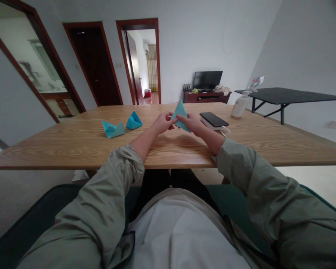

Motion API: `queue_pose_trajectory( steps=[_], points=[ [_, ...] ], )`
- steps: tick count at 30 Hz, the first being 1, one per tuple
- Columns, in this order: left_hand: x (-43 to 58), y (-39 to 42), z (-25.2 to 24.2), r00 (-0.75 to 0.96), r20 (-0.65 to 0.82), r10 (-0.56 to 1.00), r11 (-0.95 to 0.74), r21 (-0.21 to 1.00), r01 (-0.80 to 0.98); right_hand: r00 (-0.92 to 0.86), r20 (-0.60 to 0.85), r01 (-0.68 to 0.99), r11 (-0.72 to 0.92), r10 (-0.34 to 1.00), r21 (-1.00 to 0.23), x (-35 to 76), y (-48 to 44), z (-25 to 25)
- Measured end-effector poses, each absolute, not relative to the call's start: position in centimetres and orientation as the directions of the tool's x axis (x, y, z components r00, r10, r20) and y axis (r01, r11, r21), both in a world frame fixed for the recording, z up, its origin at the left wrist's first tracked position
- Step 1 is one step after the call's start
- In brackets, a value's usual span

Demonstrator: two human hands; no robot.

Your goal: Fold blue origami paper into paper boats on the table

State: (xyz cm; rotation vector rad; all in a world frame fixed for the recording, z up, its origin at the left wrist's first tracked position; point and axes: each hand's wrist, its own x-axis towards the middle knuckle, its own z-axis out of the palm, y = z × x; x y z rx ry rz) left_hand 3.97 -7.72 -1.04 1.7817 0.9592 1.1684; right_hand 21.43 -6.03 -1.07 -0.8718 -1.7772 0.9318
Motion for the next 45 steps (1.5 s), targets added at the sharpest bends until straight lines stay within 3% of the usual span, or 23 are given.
queue_pose_trajectory(
  steps=[8, 16, 19, 24, 30, 40, 45],
  points=[
    [3.2, -7.5, -1.1, 0.243, 0.368, 0.898, -0.399, 0.912, 0.095, -0.308, 0.387, 0.221, 0.461, 0.869, -0.859, 21.6, -7.0, -0.7],
    [3.5, -7.8, -0.9, 0.114, 0.428, 0.896, -0.443, 0.866, 0.231, -0.401, 0.264, -0.009, 0.284, 0.877, -0.959, 21.3, -5.7, -1.4],
    [3.5, -7.2, -1.4, 0.143, 0.496, 0.857, -0.509, 0.768, 0.389, -0.455, 0.259, -0.037, 0.273, 0.852, -0.961, 21.1, -5.7, -1.4],
    [3.2, -6.7, -1.8, 0.178, 0.672, 0.719, -0.608, 0.484, 0.629, -0.475, 0.245, 0.043, 0.301, 0.845, -0.953, 20.9, -7.3, -0.9],
    [3.9, -7.4, -1.4, 0.200, 0.655, 0.728, -0.579, 0.433, 0.690, -0.426, 0.288, 0.195, 0.398, 0.858, -0.896, 20.4, -7.3, -1.2],
    [4.0, -6.8, -1.8, 0.161, 0.582, 0.797, -0.574, 0.646, 0.503, -0.403, 0.392, 0.260, 0.514, 0.827, -0.817, 20.2, -6.4, -2.3],
    [3.9, -6.0, -2.4, 0.169, 0.385, 0.907, -0.414, 0.888, 0.200, -0.414, 0.402, 0.250, 0.527, 0.817, -0.813, 20.2, -6.4, -2.6]
  ],
)
